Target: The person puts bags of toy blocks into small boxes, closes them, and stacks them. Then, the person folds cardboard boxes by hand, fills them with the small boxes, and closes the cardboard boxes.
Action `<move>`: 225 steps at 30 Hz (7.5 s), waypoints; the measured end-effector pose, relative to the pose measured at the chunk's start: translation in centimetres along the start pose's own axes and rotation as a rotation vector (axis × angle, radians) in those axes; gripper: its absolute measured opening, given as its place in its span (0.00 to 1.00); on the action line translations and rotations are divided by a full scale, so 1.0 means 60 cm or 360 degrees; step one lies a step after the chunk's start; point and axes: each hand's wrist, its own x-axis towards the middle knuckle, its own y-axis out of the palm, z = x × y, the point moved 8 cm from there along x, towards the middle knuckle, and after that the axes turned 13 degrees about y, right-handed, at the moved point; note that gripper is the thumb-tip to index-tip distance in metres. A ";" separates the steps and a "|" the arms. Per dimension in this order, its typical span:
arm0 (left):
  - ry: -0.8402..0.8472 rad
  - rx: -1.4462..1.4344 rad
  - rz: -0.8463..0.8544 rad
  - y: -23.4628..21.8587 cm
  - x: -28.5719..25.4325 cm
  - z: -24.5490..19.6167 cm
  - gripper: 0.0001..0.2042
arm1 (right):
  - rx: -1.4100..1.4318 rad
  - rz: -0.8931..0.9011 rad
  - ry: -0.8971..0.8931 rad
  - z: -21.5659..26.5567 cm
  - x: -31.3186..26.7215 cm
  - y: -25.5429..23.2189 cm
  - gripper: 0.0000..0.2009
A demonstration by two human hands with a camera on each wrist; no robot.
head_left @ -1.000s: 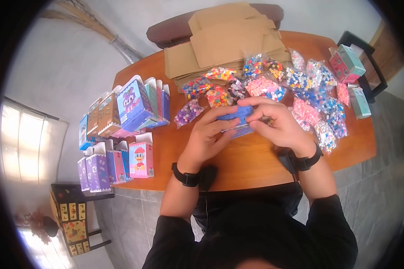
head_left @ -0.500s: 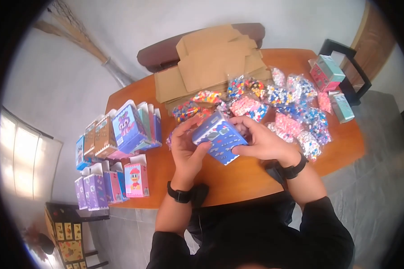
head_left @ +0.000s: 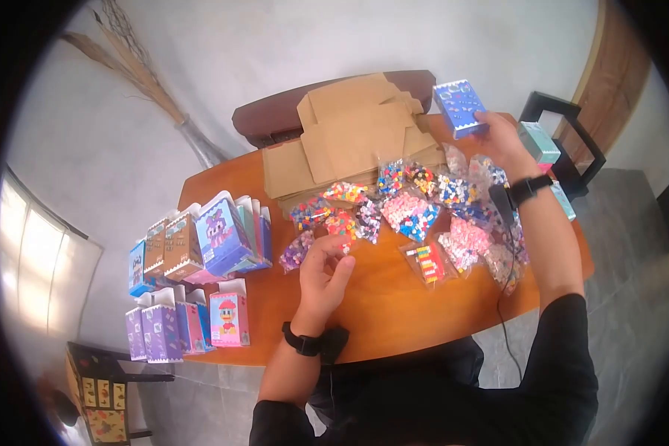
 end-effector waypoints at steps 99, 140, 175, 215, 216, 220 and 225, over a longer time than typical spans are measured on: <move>0.0130 0.0251 0.0665 0.050 0.013 -0.065 0.25 | -0.2874 0.0184 -0.0913 -0.205 -0.357 0.210 0.24; -0.0177 -0.0417 0.0440 0.051 0.007 -0.021 0.46 | -0.0608 0.0989 -0.0045 -0.223 -0.337 0.255 0.24; 0.0371 0.0214 0.0498 0.043 0.026 -0.061 0.18 | -0.0943 0.0784 -0.0676 -0.189 -0.350 0.252 0.05; 0.0426 0.0282 -0.0201 -0.018 0.020 -0.043 0.14 | -0.0460 -0.0121 -0.0314 -0.001 -0.183 0.102 0.22; 0.0449 0.0312 -0.0159 -0.014 0.020 -0.045 0.11 | -0.0398 -0.0106 -0.0232 0.010 -0.136 0.076 0.20; 0.0557 0.0411 -0.0126 -0.002 0.025 -0.056 0.07 | -0.0382 -0.0245 0.0043 0.007 0.054 -0.040 0.14; 0.0428 0.0566 -0.0056 -0.001 0.026 -0.062 0.06 | -0.0104 -0.0535 0.0297 -0.050 0.212 -0.139 0.14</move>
